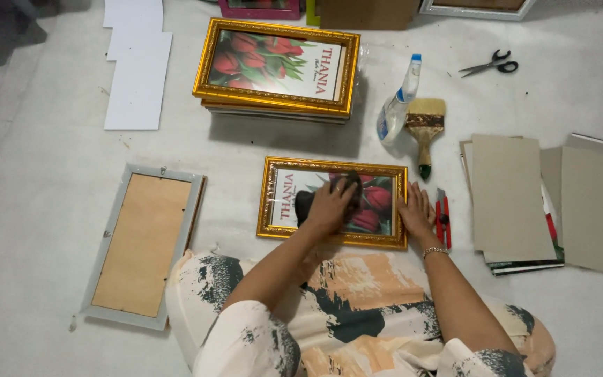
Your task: Cleaning the glass and applying a finish to a picture frame
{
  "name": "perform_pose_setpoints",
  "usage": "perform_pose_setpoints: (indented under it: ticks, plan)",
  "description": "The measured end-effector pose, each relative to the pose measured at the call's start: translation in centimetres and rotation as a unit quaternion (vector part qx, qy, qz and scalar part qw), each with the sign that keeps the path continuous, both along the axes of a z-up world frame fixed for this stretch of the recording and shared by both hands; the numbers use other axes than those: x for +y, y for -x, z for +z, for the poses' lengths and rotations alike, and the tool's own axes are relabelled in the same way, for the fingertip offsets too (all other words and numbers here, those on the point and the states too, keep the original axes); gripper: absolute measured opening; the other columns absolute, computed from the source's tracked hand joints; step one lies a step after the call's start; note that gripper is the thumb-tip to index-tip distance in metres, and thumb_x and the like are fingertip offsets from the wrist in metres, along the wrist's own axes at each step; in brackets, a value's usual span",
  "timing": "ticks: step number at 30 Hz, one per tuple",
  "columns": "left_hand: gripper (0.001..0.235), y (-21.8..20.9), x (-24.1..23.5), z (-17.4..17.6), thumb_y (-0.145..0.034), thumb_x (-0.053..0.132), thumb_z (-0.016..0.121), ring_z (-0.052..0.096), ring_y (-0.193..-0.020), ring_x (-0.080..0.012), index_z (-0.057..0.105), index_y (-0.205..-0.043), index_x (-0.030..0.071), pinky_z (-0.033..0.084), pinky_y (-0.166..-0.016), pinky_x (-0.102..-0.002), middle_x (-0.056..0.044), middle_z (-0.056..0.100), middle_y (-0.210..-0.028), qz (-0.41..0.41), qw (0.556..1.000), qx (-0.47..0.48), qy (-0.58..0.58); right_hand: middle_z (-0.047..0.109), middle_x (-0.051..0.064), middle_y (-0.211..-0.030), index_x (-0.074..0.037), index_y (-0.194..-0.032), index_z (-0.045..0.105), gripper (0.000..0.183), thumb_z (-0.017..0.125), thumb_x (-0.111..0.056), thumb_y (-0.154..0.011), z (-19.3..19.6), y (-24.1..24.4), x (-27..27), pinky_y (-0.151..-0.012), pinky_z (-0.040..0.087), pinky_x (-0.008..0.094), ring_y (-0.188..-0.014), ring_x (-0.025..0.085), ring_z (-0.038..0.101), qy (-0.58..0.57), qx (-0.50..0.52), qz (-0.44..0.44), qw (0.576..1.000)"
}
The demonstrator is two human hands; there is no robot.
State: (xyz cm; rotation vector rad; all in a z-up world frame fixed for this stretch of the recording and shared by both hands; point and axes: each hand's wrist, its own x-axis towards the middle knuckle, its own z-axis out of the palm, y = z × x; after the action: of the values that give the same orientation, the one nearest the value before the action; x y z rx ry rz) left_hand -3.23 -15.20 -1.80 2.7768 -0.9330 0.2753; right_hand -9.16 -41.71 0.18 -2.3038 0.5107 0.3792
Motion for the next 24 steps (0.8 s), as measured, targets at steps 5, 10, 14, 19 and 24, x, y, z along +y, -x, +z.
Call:
perform_pose_setpoints:
  ticks: [5, 10, 14, 19, 24]
  plan:
    - [0.059, 6.6, -1.3, 0.5, -0.088, 0.049, 0.063, 0.054, -0.127, -0.0469, 0.056, -0.142, 0.028, 0.047, -0.091, -0.055, -0.008, 0.059, -0.142, -0.135, 0.991, 0.007, 0.021, 0.001, -0.002, -0.173, -0.035, -0.165, 0.009, 0.073, 0.021, -0.07, -0.103, 1.2, 0.1, 0.5, -0.123, -0.01, 0.052, -0.158, 0.026, -0.007, -0.008, 0.006, 0.0, 1.0]
    - [0.055, -0.5, -3.0, -1.0, -0.093, 0.036, 0.059, 0.057, -0.124, -0.0403, 0.051, -0.148, 0.03, 0.051, -0.086, -0.049, -0.007, 0.059, -0.141, -0.14, 0.987, -0.075, 0.035, -0.002, -0.005, -0.173, -0.037, -0.165, 0.007, 0.073, 0.019, -0.071, -0.102, 2.3, -0.1, 0.7, -0.123, -0.01, 0.051, -0.158, 0.024, -0.009, -0.016, 0.019, -0.002, 1.0]
    - [0.055, -6.3, -5.3, -3.7, -0.1, 0.026, 0.049, 0.054, -0.12, -0.041, 0.042, -0.154, 0.027, 0.05, -0.082, -0.049, -0.012, 0.054, -0.144, 0.008, 0.996, -0.088, 0.028, 0.0, -0.002, -0.173, -0.035, -0.165, 0.01, 0.067, 0.026, -0.06, -0.106, 2.4, 0.0, 0.8, -0.124, -0.012, 0.051, -0.158, 0.027, -0.009, -0.027, 0.016, -0.012, 0.999]
    - [0.051, -1.4, -7.7, -2.5, -0.099, 0.027, 0.052, 0.057, -0.116, -0.0412, 0.048, -0.15, 0.026, 0.051, -0.078, -0.048, -0.011, 0.057, -0.142, 0.008, 0.995, -0.057, 0.08, -0.001, -0.008, -0.173, -0.041, -0.164, 0.01, 0.065, 0.023, -0.062, -0.105, -1.7, -0.7, -0.7, -0.123, -0.011, 0.05, -0.157, 0.022, -0.009, -0.017, 0.011, -0.015, 1.0]
    - [0.056, 7.3, -6.2, 3.8, -0.095, 0.038, 0.059, 0.059, -0.114, -0.0405, 0.05, -0.149, 0.027, 0.05, -0.085, -0.049, -0.008, 0.059, -0.142, -0.108, 0.991, -0.044, 0.071, 0.01, 0.0, -0.173, -0.033, -0.164, 0.023, 0.064, 0.024, -0.055, -0.104, 5.6, 1.0, 3.0, -0.125, -0.003, 0.045, -0.159, 0.025, 0.003, -0.115, -0.062, -0.096, 0.987]
